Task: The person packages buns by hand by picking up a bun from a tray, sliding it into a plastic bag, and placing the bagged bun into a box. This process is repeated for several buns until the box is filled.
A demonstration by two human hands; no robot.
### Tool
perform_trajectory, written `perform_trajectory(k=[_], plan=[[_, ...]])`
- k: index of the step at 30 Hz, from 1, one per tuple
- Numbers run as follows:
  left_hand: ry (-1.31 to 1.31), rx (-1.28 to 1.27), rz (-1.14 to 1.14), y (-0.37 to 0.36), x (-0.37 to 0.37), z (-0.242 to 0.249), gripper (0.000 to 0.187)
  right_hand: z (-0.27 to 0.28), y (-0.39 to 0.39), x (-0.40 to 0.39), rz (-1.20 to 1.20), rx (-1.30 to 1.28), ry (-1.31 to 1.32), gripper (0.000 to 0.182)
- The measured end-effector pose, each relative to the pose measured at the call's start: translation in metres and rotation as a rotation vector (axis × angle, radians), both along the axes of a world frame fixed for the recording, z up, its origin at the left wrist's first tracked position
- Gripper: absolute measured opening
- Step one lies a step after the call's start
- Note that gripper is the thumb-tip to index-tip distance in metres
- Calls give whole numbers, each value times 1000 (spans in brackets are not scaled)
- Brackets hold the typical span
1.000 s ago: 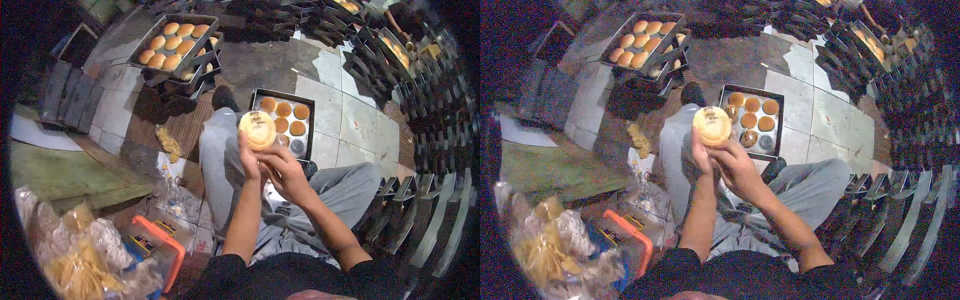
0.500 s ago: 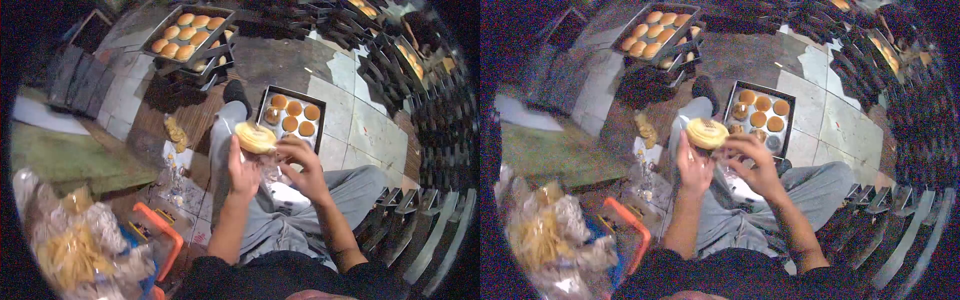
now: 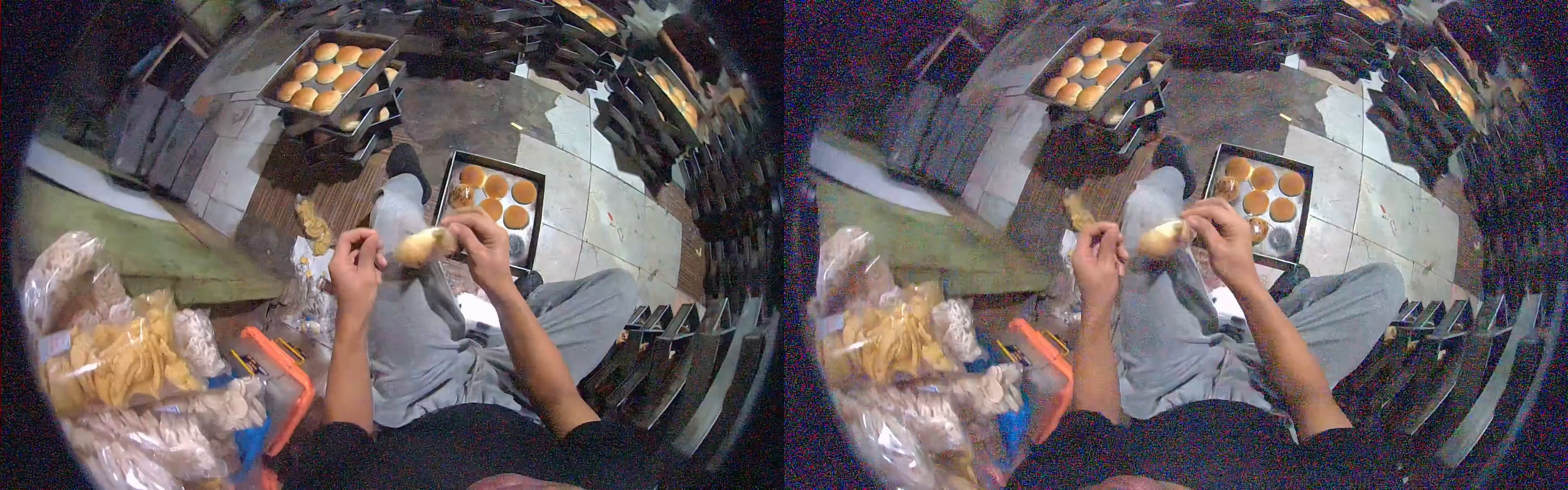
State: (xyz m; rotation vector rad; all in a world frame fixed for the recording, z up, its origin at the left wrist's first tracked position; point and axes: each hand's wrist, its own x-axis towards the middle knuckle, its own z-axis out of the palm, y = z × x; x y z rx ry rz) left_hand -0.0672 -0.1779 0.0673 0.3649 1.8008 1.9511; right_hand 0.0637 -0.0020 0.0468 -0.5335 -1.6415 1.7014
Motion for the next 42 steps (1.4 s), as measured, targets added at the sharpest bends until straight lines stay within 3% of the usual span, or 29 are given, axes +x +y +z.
perform_trajectory(k=[2,3,4,5,8,9,10,11,12,14,15,17,18,20,22,23,27,29,31,33,34,36,38,40,42], plan=[[-9,23,-6,7,6,11,11,10,-3,9,89,-42,-56,13],[353,-53,-70,9,6,8,14,14,-3,8,87,155,-64,14],[716,-124,-133,11,6,7,16,13,-6,6,78,151,-86,14],[791,-189,-168,13,9,17,20,11,-8,3,66,163,-99,14],[785,-235,-82,20,0,1,17,22,-3,-6,43,293,-136,14],[771,-236,-79,20,-5,-1,17,24,0,-8,64,102,-140,13],[581,-105,-67,20,-13,0,15,30,4,-13,79,-85,-138,12],[393,27,-56,23,-22,3,13,45,6,-18,-12,-145,-198,11],[392,37,-51,30,-28,10,13,48,17,-24,-22,-102,-209,13],[295,-13,-124,45,-38,26,10,50,35,-45,44,45,-254,13],[490,-229,-145,52,-49,25,10,42,45,-54,49,50,-262,13],[427,-231,-113,42,-55,35,11,16,65,-63,61,-404,-213,13],[382,-231,-90,38,-58,37,12,10,70,-58,38,-339,-260,13],[371,-187,-75,31,-56,25,14,-1,61,-48,99,-452,-191,14],[-131,-148,-78,24,-57,16,13,-15,47,-49,91,-501,-257,12],[-140,-29,-51,27,-54,6,15,-20,41,-48,89,-544,-244,12],[-28,-96,21,25,-36,11,16,6,39,-40,51,-485,-223,14],[340,-201,40,27,-38,19,18,29,41,-34,37,-420,-171,15],[486,-195,8,39,-37,30,19,41,43,-35,28,-391,-150,16],[722,-288,-30,51,-37,31,21,36,45,-45,121,-200,-293,20],[726,-300,-28,43,-30,36,21,7,48,-50,150,-197,-232,23],[626,-331,18,30,-22,44,25,-19,45,-39,143,-376,-166,22],[664,-383,57,3,-10,17,27,-32,15,-17,203,-566,-120,21],[-63,-479,-90,-39,8,-3,26,-84,-34,-2,259,-887,-173,30],[-107,-482,-37,-57,30,-21,23,-110,-62,3,277,-1063,-149,35]])
